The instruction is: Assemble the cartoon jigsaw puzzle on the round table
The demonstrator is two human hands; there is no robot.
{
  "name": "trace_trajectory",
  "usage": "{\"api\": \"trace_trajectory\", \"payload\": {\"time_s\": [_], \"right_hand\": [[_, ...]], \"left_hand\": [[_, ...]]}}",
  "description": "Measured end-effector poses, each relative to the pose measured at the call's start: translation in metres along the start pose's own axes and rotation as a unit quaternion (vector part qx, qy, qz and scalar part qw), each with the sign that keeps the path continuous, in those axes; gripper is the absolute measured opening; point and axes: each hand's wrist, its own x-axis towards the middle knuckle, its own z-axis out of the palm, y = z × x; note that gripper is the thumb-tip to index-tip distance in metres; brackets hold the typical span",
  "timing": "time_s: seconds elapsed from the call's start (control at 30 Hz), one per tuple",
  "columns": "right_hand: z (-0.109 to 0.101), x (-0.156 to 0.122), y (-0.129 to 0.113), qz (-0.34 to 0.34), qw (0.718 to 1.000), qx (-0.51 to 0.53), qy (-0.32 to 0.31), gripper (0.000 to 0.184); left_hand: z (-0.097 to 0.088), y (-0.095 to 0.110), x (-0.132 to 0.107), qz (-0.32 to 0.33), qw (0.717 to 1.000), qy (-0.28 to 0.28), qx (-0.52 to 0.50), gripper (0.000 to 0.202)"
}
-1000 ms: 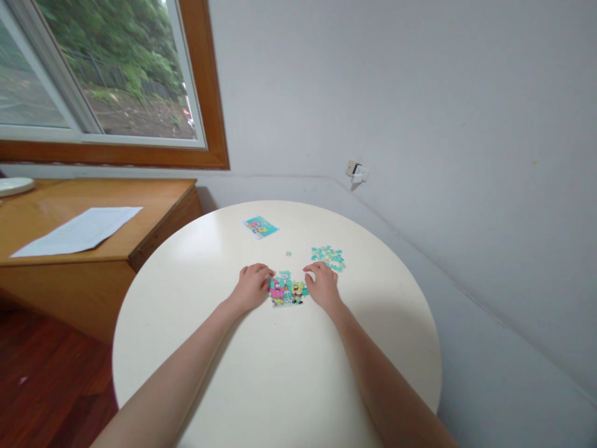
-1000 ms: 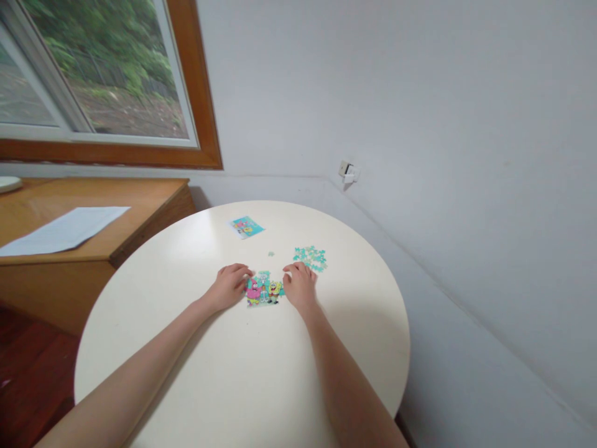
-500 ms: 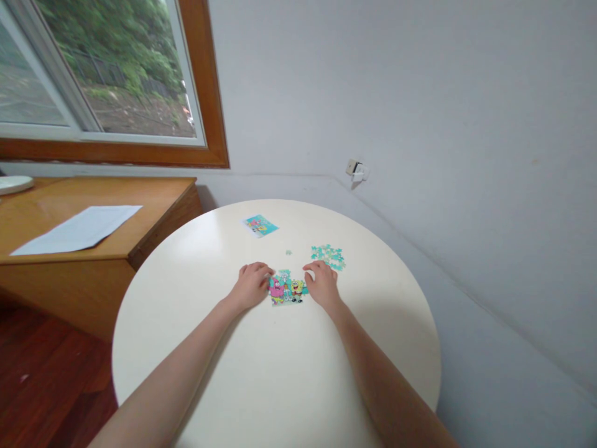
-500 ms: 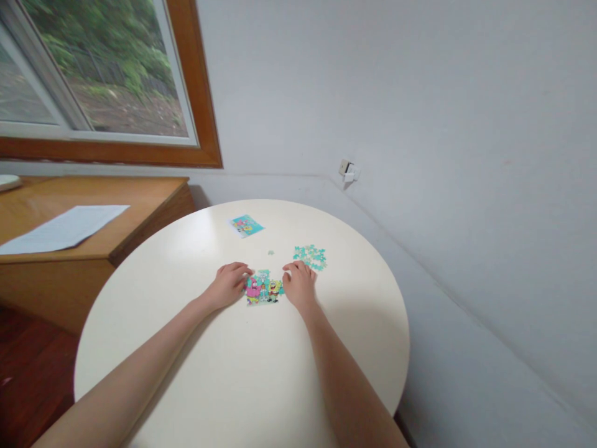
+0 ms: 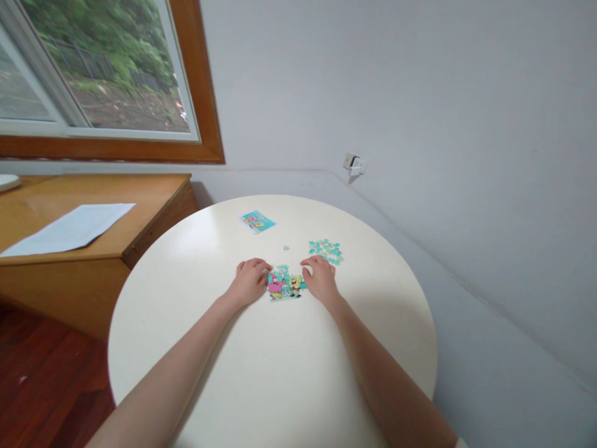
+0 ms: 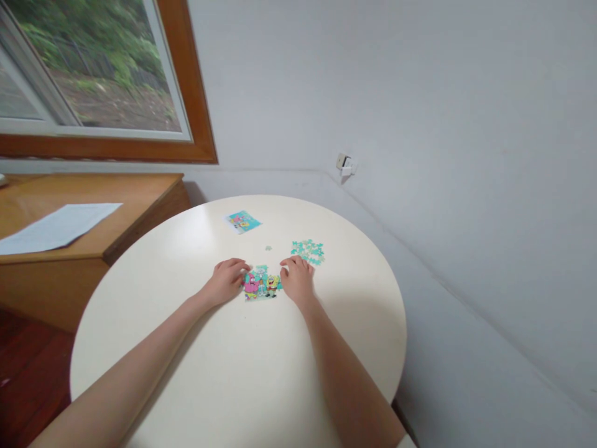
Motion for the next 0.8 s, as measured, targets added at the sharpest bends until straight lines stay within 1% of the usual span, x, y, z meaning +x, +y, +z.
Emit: {"api": "trace_trajectory", "payload": {"time_s": [0.13, 0.27, 0.33, 0.4, 0.47, 0.53, 0.8], "right_hand": [[-0.002, 0.002, -0.003, 0.003, 1.0, 0.007, -0.008, 0.022], [-0.004, 0.004, -0.005, -0.016, 0.998, 0.057, -0.023, 0.023], [-0.005, 0.004, -0.007, -0.03, 0.994, 0.093, -0.043, 0.024], [-0.005, 0.005, -0.008, -0.048, 0.992, 0.104, -0.05, 0.022], [-0.004, 0.005, -0.01, -0.058, 0.991, 0.104, -0.053, 0.022], [-0.004, 0.005, -0.01, -0.062, 0.991, 0.104, -0.053, 0.022], [0.001, 0.005, -0.004, -0.067, 0.988, 0.132, -0.042, 0.022]], "left_hand": [[-0.002, -0.002, 0.0, -0.002, 1.0, -0.011, 0.009, 0.036], [-0.006, -0.001, 0.003, 0.005, 1.0, -0.024, 0.008, 0.037], [-0.005, 0.003, 0.004, 0.032, 0.998, -0.057, -0.023, 0.035], [-0.001, 0.009, 0.003, 0.067, 0.994, -0.073, -0.046, 0.034], [0.004, 0.014, 0.0, 0.106, 0.992, -0.052, -0.034, 0.033], [0.008, 0.016, -0.002, 0.119, 0.992, -0.04, -0.026, 0.033], [0.008, 0.013, -0.001, 0.113, 0.992, -0.039, -0.028, 0.036]]}}
